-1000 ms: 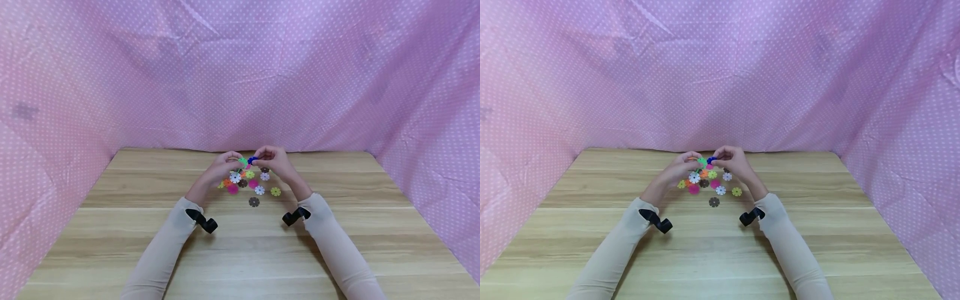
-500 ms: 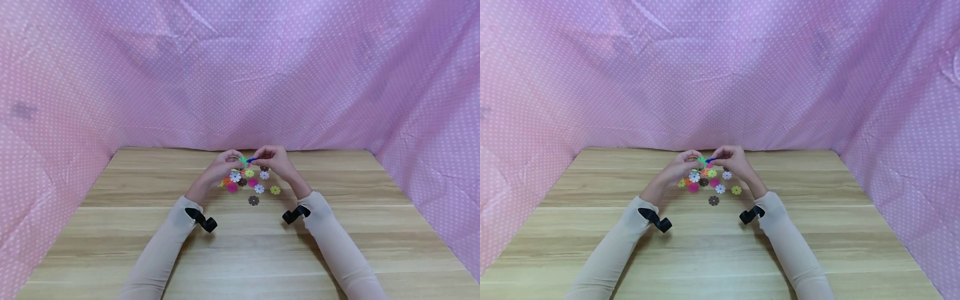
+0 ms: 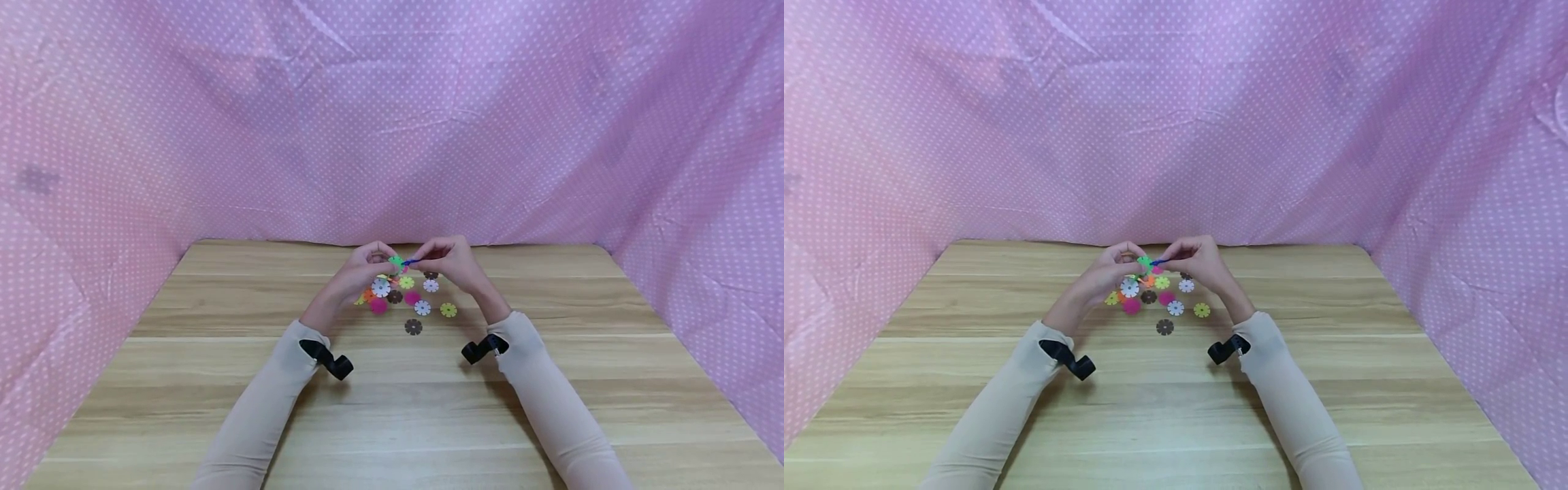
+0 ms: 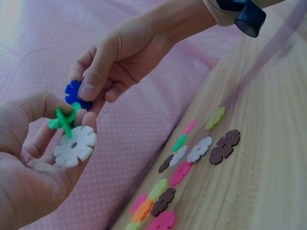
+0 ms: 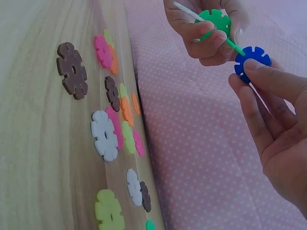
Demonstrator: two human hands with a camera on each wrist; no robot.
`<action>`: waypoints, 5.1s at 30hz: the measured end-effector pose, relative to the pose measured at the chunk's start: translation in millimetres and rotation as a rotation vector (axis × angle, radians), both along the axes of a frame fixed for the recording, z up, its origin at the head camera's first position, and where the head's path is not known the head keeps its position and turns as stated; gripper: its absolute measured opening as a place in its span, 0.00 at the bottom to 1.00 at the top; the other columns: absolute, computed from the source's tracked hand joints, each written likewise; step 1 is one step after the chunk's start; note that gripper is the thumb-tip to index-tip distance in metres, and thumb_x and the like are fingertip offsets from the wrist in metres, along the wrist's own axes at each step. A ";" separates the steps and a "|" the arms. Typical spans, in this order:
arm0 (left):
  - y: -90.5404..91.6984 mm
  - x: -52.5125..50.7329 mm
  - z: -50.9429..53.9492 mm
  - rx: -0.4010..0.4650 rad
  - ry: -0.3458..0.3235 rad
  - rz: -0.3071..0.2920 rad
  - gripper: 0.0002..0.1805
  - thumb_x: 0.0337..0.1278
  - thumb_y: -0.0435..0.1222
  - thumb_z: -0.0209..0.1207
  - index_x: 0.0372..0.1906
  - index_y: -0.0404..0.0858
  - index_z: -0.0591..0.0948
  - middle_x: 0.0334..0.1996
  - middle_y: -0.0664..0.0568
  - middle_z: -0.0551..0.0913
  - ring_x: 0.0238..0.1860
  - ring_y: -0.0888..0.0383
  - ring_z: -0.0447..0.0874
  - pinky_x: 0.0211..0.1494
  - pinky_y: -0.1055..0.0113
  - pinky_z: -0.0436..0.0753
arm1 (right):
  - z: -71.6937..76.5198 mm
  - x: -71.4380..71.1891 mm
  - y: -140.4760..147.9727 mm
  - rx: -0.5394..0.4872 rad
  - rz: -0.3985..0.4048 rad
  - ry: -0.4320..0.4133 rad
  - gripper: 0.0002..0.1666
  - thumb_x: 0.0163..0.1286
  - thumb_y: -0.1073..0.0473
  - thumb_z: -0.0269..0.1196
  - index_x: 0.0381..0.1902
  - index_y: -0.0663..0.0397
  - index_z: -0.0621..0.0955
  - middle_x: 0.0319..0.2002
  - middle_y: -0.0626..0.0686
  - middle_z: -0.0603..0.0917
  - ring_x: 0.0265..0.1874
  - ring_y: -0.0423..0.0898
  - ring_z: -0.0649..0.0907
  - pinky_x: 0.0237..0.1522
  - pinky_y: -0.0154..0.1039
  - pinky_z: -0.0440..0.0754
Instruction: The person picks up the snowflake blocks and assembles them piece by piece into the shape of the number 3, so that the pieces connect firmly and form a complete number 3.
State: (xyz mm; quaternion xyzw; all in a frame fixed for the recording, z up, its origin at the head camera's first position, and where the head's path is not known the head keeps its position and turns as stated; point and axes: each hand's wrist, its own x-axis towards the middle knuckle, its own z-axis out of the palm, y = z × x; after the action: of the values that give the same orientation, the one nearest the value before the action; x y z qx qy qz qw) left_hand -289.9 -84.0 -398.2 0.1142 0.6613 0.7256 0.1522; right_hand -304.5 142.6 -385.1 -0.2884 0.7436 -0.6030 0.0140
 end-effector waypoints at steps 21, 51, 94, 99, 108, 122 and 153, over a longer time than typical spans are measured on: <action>1.2 2.9 2.0 0.004 0.080 -0.010 0.08 0.63 0.23 0.60 0.41 0.37 0.80 0.32 0.51 0.82 0.31 0.59 0.83 0.37 0.72 0.85 | 0.5 0.9 -0.8 -0.007 -0.009 0.055 0.06 0.58 0.76 0.71 0.29 0.63 0.89 0.33 0.65 0.89 0.21 0.48 0.85 0.22 0.30 0.82; -1.3 7.0 8.1 0.083 0.055 -0.059 0.08 0.62 0.20 0.57 0.39 0.35 0.80 0.31 0.51 0.85 0.29 0.59 0.84 0.39 0.70 0.88 | 6.5 6.8 -6.1 -0.056 0.017 0.092 0.05 0.57 0.80 0.69 0.29 0.72 0.87 0.31 0.64 0.89 0.20 0.45 0.85 0.21 0.30 0.82; -20.9 -5.7 0.3 -0.148 0.012 -0.004 0.10 0.68 0.35 0.59 0.52 0.41 0.80 0.45 0.55 0.82 0.54 0.53 0.79 0.67 0.53 0.74 | -4.8 -4.8 46.6 0.727 0.261 -0.074 0.15 0.57 0.73 0.72 0.44 0.66 0.85 0.37 0.60 0.87 0.36 0.47 0.85 0.42 0.35 0.87; -20.6 -6.1 -0.4 -0.161 0.008 -0.007 0.11 0.68 0.35 0.59 0.53 0.41 0.80 0.46 0.53 0.82 0.54 0.53 0.79 0.65 0.53 0.75 | -13.0 -4.8 51.8 0.742 0.270 -0.103 0.17 0.56 0.72 0.74 0.45 0.66 0.85 0.38 0.60 0.85 0.36 0.45 0.82 0.40 0.32 0.84; -19.1 -4.9 0.5 -0.152 -0.041 -0.024 0.13 0.68 0.34 0.60 0.54 0.39 0.79 0.46 0.53 0.82 0.50 0.55 0.80 0.54 0.64 0.82 | -19.7 -5.0 51.3 0.764 0.232 -0.104 0.16 0.55 0.70 0.75 0.42 0.62 0.87 0.37 0.57 0.85 0.36 0.46 0.81 0.39 0.31 0.82; -19.7 -6.3 -2.4 -0.139 -0.047 -0.010 0.13 0.69 0.34 0.59 0.55 0.39 0.79 0.45 0.55 0.82 0.49 0.56 0.79 0.55 0.61 0.80 | -23.4 -3.8 49.2 0.721 0.187 -0.105 0.12 0.54 0.72 0.75 0.33 0.66 0.83 0.38 0.58 0.85 0.35 0.45 0.80 0.39 0.30 0.81; -22.5 -7.6 -3.4 -0.161 -0.020 0.028 0.11 0.68 0.35 0.60 0.52 0.41 0.80 0.46 0.55 0.81 0.55 0.54 0.76 0.67 0.54 0.72 | 4.3 -8.5 11.7 0.072 -0.139 -0.366 0.20 0.70 0.69 0.65 0.59 0.69 0.80 0.37 0.48 0.88 0.39 0.48 0.88 0.57 0.54 0.85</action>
State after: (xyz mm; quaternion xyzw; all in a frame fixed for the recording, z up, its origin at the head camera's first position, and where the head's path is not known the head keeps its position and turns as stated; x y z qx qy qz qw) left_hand -297.5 -106.5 -401.6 0.0852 0.7174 0.6733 0.1575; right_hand -313.0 154.2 -380.8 -0.1214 0.7677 -0.6180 0.1177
